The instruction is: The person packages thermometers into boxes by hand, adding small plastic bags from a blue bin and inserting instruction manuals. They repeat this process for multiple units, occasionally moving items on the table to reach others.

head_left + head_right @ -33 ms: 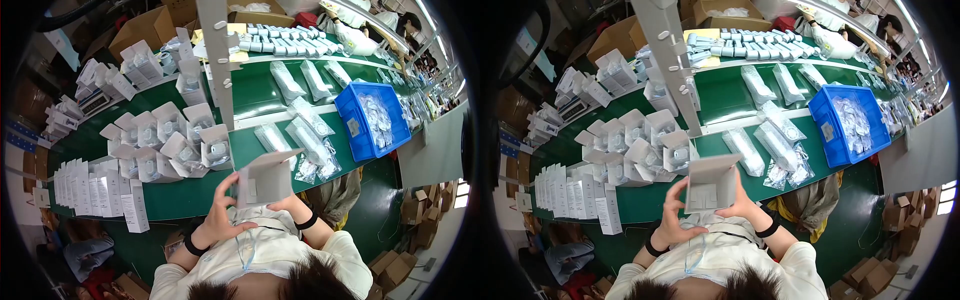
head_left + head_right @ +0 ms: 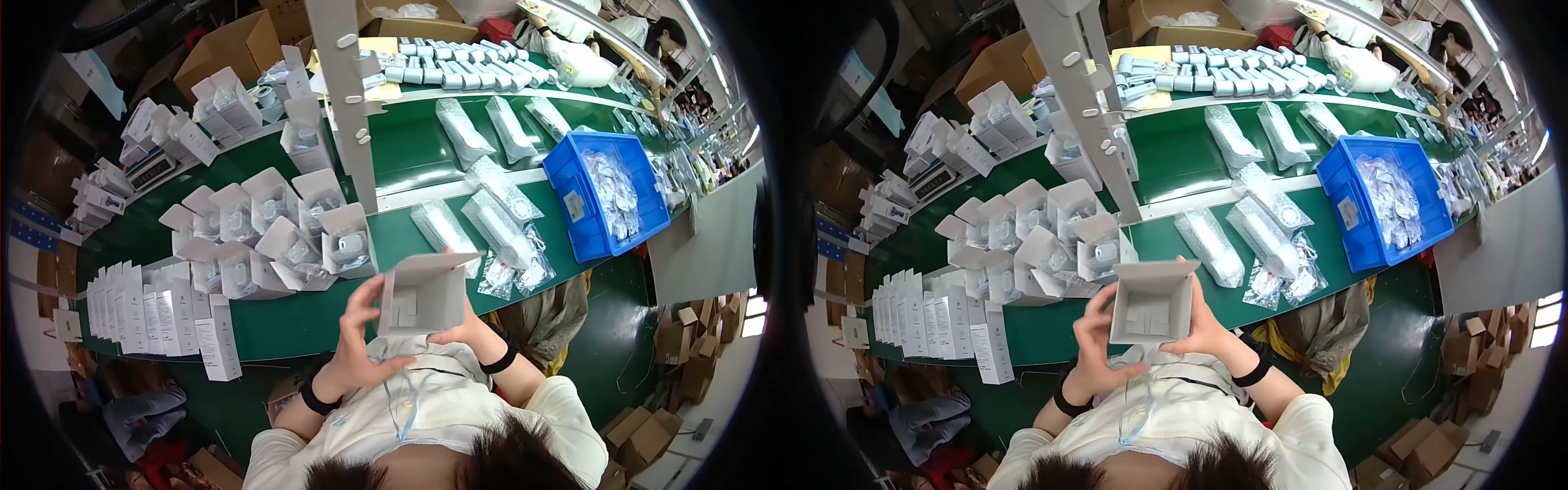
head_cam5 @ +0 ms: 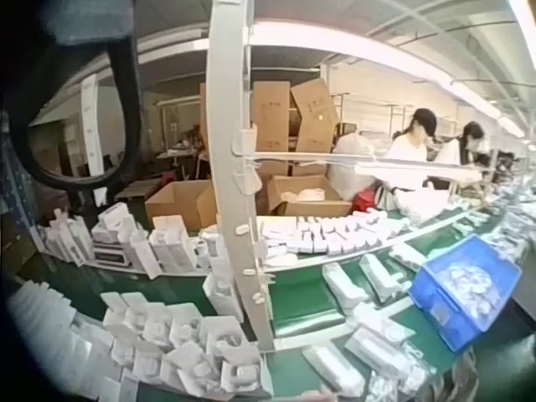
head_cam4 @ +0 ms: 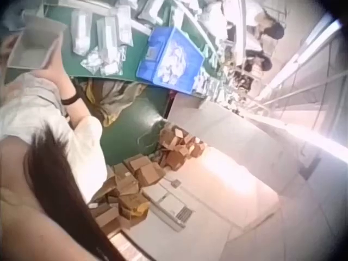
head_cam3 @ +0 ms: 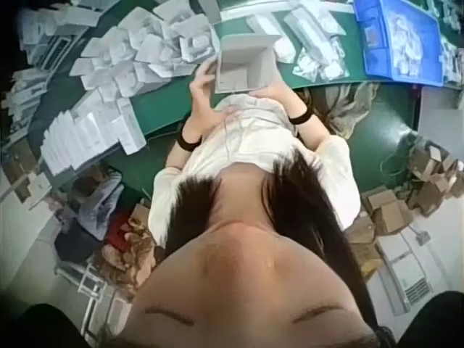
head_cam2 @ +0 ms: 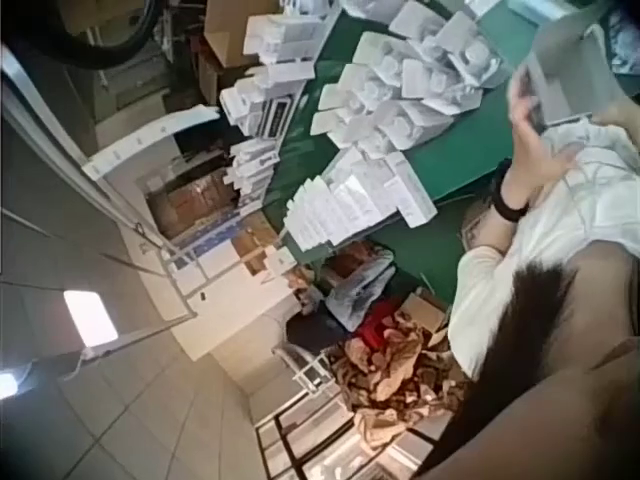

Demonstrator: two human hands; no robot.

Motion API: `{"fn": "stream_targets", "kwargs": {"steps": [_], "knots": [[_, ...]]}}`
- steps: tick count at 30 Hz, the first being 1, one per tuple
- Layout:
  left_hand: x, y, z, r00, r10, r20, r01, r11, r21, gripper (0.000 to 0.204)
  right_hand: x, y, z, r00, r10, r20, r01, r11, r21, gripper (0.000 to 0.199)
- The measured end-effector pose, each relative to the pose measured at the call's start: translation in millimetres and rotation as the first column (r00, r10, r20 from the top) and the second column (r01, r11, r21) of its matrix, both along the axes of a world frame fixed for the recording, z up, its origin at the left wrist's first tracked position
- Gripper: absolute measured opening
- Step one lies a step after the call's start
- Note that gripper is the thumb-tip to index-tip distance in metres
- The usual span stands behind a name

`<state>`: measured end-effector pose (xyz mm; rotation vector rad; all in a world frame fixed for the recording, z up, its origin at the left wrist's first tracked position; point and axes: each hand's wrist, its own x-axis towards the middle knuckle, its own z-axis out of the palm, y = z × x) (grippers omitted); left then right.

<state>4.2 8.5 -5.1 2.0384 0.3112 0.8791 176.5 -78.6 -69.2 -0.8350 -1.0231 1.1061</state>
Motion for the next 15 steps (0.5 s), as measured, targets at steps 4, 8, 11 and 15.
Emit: {"fn": "stream_targets", "kwargs": {"steps": [4, 8, 11, 15], "knots": [[54, -15, -20, 0.986, 0.050, 0.159, -0.006, 0.965, -0.264, 0.075, 48, -15, 2, 0.997, -0.012, 0.080, 0.012, 1.000, -0.001, 0.101], [70, -3, -31, 0.985, 0.136, -0.111, -0.122, 0.985, 0.125, 0.080, 87, 14, -16, 0.988, 0.008, 0.152, -0.008, 1.000, -0.005, 0.093], [77, -12, -44, 0.975, 0.207, -0.080, -0.194, 0.970, 0.145, 0.082, 125, 50, -37, 0.777, -0.077, 0.625, 0.222, 0.962, -0.157, 0.088], [94, -22, -52, 0.939, 0.336, -0.071, -0.336, 0.942, 0.011, 0.084, 142, 81, -77, 0.353, 0.443, 0.824, 0.430, 0.706, -0.563, 0.089]]}}
